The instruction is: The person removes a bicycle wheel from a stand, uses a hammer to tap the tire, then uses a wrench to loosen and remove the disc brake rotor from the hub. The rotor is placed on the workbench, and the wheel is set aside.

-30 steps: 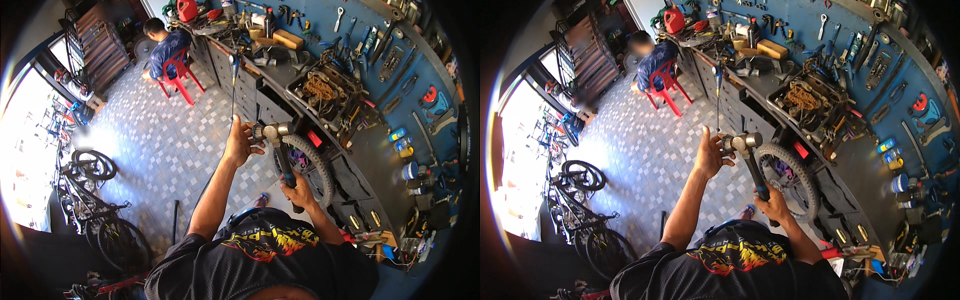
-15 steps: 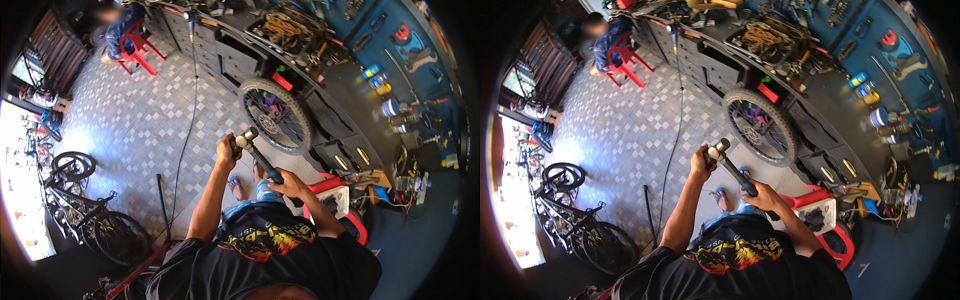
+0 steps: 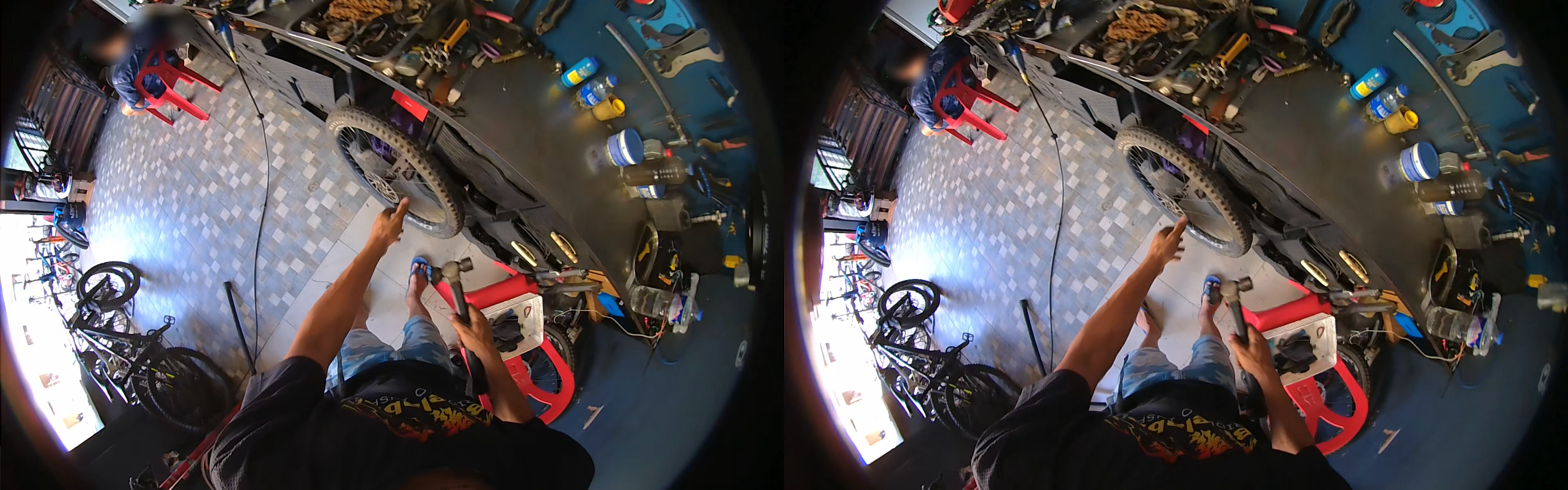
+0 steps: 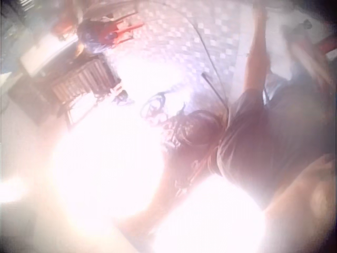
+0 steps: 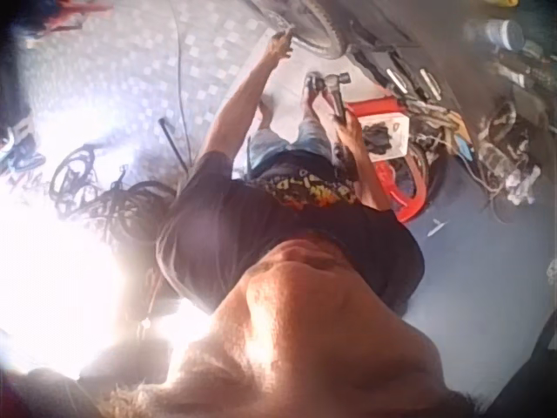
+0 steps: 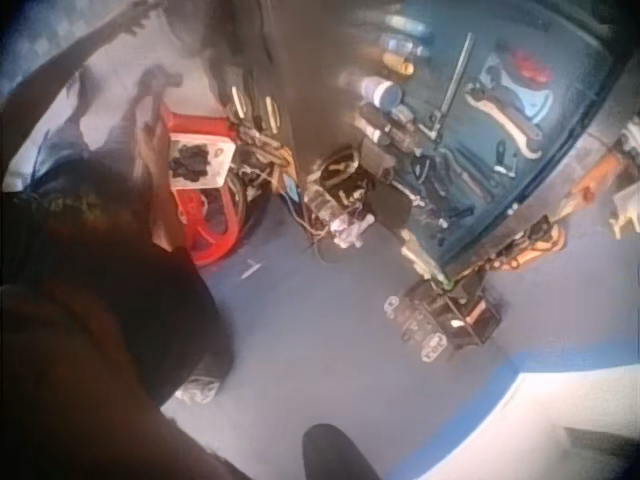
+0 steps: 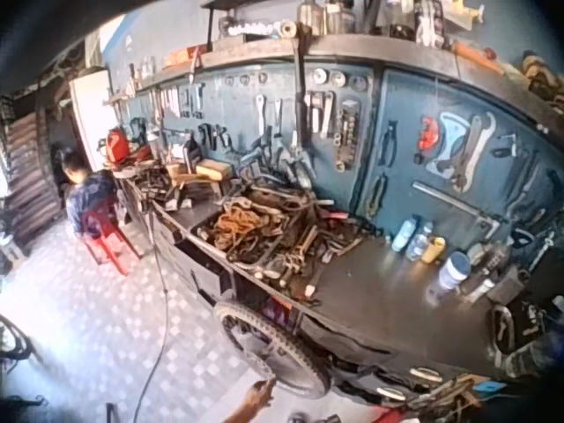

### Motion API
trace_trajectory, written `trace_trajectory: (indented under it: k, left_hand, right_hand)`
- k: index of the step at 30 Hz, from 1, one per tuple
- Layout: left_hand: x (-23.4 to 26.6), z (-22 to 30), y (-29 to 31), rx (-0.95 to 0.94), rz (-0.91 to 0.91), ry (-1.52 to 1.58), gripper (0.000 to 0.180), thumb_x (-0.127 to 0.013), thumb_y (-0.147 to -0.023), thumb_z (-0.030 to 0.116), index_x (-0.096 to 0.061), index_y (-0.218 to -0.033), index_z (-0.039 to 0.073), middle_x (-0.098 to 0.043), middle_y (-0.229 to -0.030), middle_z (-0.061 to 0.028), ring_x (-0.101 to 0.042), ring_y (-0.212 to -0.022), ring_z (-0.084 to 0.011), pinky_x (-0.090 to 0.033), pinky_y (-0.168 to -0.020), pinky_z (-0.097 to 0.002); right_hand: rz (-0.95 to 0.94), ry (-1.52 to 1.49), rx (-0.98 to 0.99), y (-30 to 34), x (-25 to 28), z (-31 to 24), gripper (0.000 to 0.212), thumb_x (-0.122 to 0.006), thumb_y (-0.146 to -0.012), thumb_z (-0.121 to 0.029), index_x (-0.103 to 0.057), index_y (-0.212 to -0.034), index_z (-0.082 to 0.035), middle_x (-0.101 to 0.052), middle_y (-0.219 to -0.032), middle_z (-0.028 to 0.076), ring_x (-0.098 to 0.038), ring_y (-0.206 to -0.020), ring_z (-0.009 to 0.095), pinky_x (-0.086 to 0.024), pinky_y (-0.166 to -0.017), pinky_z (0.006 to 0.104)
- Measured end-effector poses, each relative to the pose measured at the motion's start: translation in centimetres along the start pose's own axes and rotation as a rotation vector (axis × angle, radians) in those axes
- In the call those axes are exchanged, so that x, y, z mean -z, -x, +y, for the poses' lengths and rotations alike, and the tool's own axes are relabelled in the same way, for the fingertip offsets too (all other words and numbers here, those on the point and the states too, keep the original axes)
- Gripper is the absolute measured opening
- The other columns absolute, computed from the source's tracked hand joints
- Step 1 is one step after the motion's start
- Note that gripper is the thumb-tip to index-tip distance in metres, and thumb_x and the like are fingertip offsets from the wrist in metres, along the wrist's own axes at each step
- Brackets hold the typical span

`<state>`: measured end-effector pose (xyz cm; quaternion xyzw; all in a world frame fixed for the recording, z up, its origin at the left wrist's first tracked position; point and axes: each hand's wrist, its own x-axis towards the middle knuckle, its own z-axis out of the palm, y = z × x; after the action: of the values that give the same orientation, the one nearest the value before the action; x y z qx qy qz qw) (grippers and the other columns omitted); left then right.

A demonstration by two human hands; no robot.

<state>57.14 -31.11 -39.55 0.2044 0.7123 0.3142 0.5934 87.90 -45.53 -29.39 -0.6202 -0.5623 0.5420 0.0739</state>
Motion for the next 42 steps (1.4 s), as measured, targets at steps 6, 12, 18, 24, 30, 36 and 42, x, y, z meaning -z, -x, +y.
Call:
trace_trajectory:
  k: [6, 12, 18, 24, 30, 36, 42]
  left_hand:
    - [-10.6, 2.7, -10.7, -0.038, 0.283, 0.211, 0.107, -0.081, -0.079, 0.064, -0.035, -0.151, 0.0, -0.06, -0.131, -0.0227, -0.061, -0.119, -0.0291, -0.054, -0.094, -0.0413]
    - [-12.2, 1.9, -14.2, -0.27, 0.198, 0.472, 0.091, -0.086, -0.082, 0.046, -0.04, -0.145, 0.0, -0.059, -0.135, -0.0179, -0.056, -0.124, -0.0278, -0.044, -0.106, -0.0395]
    - [-4.3, -5.2, -10.5, -0.261, 0.253, 0.607, 0.025, -0.071, -0.097, 0.019, -0.066, -0.115, 0.002, -0.072, -0.108, -0.0078, -0.067, -0.098, -0.017, -0.052, -0.091, -0.0303]
    - [11.8, -12.1, 0.7, -0.013, 0.306, 0.586, 0.052, -0.08, -0.086, 0.037, -0.057, -0.116, 0.001, -0.07, -0.09, -0.0155, -0.072, -0.079, -0.0273, -0.06, -0.072, -0.0392]
    - [17.2, -14.6, 4.7, 0.085, 0.25, 0.263, 0.052, -0.079, -0.083, 0.045, -0.071, -0.11, 0.001, -0.072, -0.086, -0.009, -0.068, -0.073, -0.0193, -0.055, -0.068, -0.0351]
    - [19.0, -13.9, 5.8, 0.148, 0.217, 0.171, 0.061, -0.08, -0.081, 0.052, -0.07, -0.111, -0.001, -0.072, -0.096, -0.0106, -0.067, -0.084, -0.0201, -0.053, -0.077, -0.0361]
    - [22.4, -10.9, 2.5, 0.229, 0.237, 0.068, 0.071, -0.078, -0.08, 0.057, -0.069, -0.104, -0.009, -0.07, -0.09, -0.014, -0.067, -0.076, -0.0218, -0.054, -0.071, -0.0355]
  right_hand:
    - [0.192, 0.412, 0.029, 2.2, 6.1, 11.5, 0.046, -0.07, -0.09, -0.04, -0.061, -0.104, 0.003, -0.066, -0.091, 0.029, -0.064, -0.085, 0.049, -0.05, -0.073, 0.0549]
    - [0.094, 0.445, -0.19, 4.5, 8.4, 15.0, 0.049, -0.072, -0.089, -0.041, -0.06, -0.106, 0.004, -0.065, -0.095, 0.032, -0.063, -0.092, 0.052, -0.049, -0.075, 0.0563]
    - [-0.055, 0.169, -0.163, 1.5, 7.2, 11.8, 0.04, -0.073, -0.09, -0.034, -0.063, -0.102, 0.002, -0.067, -0.088, 0.027, -0.066, -0.085, 0.047, -0.052, -0.078, 0.0509]
    - [-0.444, -0.833, -0.535, -3.8, 3.9, 4.0, 0.013, -0.062, -0.099, -0.019, -0.055, -0.105, -0.009, -0.05, -0.065, 0.0, -0.051, -0.043, 0.014, -0.044, -0.041, 0.0309]
    - [-0.56, -1.052, -0.532, -7.3, -4.9, -2.2, 0.013, -0.059, -0.101, -0.018, -0.053, -0.109, -0.01, -0.048, -0.065, 0.0, -0.047, -0.042, 0.013, -0.043, -0.042, 0.0298]
    - [-0.338, -0.784, -0.441, -10.6, -14.2, -3.1, 0.034, -0.058, -0.099, -0.013, -0.051, -0.131, -0.004, -0.056, -0.078, 0.005, -0.058, -0.059, 0.014, -0.05, -0.053, 0.0302]
    - [-0.061, -0.755, -0.565, -15.8, -20.3, 1.0, 0.03, -0.061, -0.101, -0.02, -0.052, -0.128, -0.009, -0.056, -0.077, 0.005, -0.058, -0.055, 0.016, -0.051, -0.047, 0.0316]
